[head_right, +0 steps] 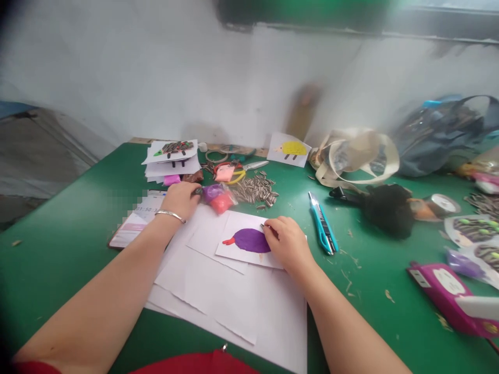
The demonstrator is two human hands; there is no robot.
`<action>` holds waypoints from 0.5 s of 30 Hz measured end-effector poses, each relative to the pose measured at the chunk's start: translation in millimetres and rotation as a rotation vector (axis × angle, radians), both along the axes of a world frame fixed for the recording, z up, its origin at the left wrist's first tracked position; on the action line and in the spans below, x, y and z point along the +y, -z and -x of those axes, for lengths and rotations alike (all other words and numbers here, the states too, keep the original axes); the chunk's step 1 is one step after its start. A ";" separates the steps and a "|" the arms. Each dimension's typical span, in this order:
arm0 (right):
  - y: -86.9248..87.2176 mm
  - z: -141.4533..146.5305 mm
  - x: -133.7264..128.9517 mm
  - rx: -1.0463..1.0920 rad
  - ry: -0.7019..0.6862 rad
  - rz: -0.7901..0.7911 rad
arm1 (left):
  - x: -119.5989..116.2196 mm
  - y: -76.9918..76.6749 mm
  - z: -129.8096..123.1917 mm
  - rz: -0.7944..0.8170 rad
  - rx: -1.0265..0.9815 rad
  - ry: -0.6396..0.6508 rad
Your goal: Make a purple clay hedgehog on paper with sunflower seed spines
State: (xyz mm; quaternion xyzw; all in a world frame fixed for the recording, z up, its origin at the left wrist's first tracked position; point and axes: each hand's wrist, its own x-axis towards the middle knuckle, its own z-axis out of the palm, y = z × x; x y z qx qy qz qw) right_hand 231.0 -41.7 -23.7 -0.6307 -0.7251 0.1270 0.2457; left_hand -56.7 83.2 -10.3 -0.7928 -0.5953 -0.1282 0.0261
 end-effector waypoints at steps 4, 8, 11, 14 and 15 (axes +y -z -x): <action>-0.6 -1.2 -0.6 0.009 -0.024 0.022 | -4.5 -9.2 0.4 -0.098 -0.072 -0.023; -1.6 -1.4 -1.0 0.009 -0.024 0.029 | -13.8 -20.4 -0.8 -0.323 -0.252 -0.032; -1.5 -0.2 -0.9 0.024 -0.026 0.019 | -22.8 -30.0 -6.8 -0.391 -0.350 -0.033; -1.7 1.3 -1.3 0.085 -0.008 -0.030 | -32.3 -39.5 -16.4 -0.438 -0.471 0.032; -2.5 1.9 -1.8 0.116 0.010 -0.062 | -35.6 -42.3 -20.1 -0.422 -0.514 0.059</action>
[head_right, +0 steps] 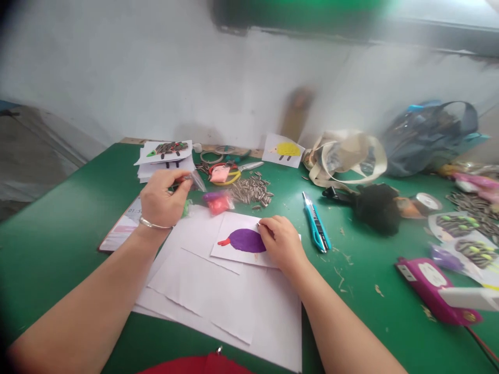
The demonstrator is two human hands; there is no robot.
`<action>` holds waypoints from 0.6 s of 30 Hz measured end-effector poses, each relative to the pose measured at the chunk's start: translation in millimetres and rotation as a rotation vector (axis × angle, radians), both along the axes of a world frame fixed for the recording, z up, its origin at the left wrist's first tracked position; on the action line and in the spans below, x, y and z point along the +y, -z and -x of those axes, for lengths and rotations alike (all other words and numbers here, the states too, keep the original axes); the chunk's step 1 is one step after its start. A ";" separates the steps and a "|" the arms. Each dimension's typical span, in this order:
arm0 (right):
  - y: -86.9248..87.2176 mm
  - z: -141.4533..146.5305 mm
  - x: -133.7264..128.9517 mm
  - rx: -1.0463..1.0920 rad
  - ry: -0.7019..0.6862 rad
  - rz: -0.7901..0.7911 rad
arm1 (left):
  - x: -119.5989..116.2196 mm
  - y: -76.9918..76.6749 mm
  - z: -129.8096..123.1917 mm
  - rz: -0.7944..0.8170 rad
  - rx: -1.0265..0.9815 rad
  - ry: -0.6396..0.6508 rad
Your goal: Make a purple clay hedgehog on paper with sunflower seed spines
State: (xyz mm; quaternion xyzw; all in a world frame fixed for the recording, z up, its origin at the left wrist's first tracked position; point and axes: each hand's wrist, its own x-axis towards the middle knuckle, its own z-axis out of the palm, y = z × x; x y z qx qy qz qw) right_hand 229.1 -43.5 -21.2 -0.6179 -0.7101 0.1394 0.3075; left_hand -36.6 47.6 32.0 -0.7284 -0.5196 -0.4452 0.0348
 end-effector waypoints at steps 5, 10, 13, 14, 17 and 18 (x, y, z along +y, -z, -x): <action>-14.0 7.2 -8.9 0.186 0.068 -0.139 | -20.3 -8.0 -23.5 0.131 -0.219 0.131; -30.4 23.7 -25.1 0.376 -0.026 -0.016 | -45.8 -8.3 -53.7 0.397 -0.372 0.338; -33.1 29.9 -29.4 0.464 -0.050 0.078 | -56.4 -6.1 -64.7 0.484 -0.352 0.470; -33.3 30.5 -29.6 0.478 -0.045 0.080 | -58.4 -5.1 -66.4 0.497 -0.341 0.497; -33.2 29.0 -28.6 0.510 -0.020 0.064 | -59.9 -2.0 -67.8 0.525 -0.346 0.566; -33.2 28.1 -28.1 0.520 -0.019 0.070 | -59.4 -1.1 -67.7 0.559 -0.352 0.591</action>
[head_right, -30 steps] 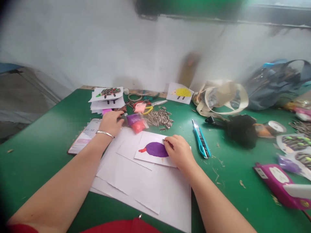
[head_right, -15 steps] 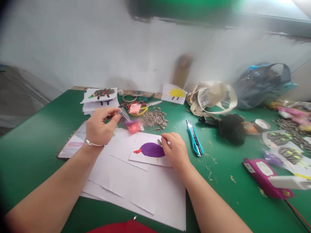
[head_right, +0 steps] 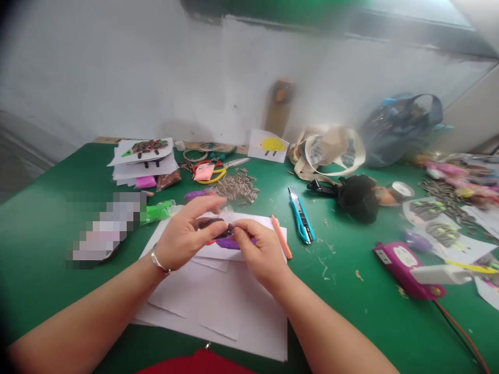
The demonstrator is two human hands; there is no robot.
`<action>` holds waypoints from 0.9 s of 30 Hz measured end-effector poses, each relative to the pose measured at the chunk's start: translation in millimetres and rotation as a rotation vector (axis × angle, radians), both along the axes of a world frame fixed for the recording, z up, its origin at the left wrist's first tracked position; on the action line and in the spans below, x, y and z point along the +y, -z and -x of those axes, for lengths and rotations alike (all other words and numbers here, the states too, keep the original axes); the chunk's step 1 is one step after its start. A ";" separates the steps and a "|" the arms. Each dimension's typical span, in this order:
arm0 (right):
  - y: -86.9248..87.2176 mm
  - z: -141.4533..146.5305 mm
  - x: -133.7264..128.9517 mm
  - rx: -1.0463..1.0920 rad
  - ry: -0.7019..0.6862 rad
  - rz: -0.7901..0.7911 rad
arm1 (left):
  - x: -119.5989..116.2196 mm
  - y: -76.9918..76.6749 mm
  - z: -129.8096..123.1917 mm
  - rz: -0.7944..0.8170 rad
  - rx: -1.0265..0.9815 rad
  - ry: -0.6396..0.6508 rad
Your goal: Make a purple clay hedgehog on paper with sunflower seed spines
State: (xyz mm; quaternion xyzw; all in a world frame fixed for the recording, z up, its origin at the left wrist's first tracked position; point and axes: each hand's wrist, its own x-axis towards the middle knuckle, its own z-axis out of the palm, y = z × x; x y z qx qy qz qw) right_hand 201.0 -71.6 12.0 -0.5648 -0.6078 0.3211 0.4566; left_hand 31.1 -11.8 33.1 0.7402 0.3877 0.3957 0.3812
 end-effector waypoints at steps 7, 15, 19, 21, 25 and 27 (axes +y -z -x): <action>3.2 -3.3 2.5 0.054 0.000 0.077 | 4.9 1.9 -1.8 0.282 0.107 0.188; 2.8 -3.4 1.0 0.037 -0.011 0.141 | 5.0 -4.6 0.6 0.364 0.105 0.290; -5.3 -1.3 1.9 0.141 -0.091 0.172 | 6.2 -7.9 3.5 0.422 0.091 0.311; -7.1 -2.5 2.5 0.161 -0.116 0.183 | 6.4 -9.3 3.7 0.454 0.072 0.349; -4.5 -10.2 3.4 0.029 -0.151 0.223 | 6.2 -11.3 2.4 0.492 0.039 0.412; -2.5 -14.4 3.7 -0.076 -0.167 0.244 | 5.9 -11.9 1.9 0.505 0.057 0.415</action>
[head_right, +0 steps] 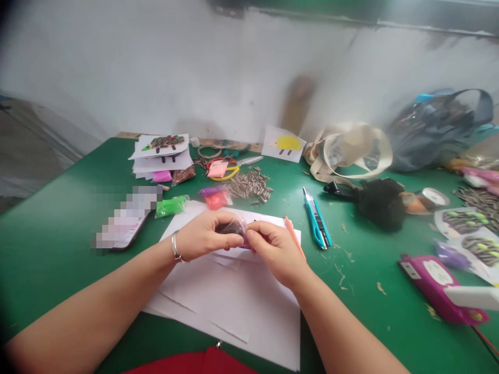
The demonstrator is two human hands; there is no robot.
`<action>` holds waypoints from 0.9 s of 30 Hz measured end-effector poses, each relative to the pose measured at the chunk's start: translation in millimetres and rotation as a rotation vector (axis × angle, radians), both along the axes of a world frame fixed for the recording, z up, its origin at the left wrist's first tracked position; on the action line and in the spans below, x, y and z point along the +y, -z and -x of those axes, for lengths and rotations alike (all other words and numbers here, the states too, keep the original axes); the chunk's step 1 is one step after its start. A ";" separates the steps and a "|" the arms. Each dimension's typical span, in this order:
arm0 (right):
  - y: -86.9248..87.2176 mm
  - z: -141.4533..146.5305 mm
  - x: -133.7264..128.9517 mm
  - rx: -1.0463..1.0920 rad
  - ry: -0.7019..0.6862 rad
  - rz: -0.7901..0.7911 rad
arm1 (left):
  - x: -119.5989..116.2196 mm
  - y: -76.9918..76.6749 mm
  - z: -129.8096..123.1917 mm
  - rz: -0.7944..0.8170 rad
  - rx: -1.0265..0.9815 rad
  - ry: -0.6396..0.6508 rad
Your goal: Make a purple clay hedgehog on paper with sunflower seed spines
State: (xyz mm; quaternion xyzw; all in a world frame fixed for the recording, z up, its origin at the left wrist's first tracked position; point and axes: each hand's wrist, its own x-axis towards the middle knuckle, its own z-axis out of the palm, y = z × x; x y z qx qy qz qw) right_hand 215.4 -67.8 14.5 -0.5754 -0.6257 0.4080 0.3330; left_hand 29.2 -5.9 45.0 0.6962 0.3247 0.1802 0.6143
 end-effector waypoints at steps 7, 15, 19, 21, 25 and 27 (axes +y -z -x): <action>0.2 0.5 0.8 0.035 0.019 0.007 | 0.0 -0.8 -0.1 -0.027 0.051 0.025; 6.2 -1.4 -0.5 0.270 0.030 0.085 | 0.8 1.3 0.7 0.138 -0.044 0.061; 7.4 -3.7 0.1 0.450 0.013 0.168 | 2.8 4.4 2.4 0.193 -0.090 0.084; 6.7 -4.4 0.4 0.533 -0.018 0.218 | 3.8 5.5 3.6 0.195 -0.085 0.112; 5.5 -5.6 0.7 0.610 -0.047 0.276 | 3.9 5.7 5.7 0.221 -0.073 0.125; 6.0 -6.0 1.1 0.591 -0.034 0.273 | 3.3 5.5 6.3 0.222 -0.064 0.118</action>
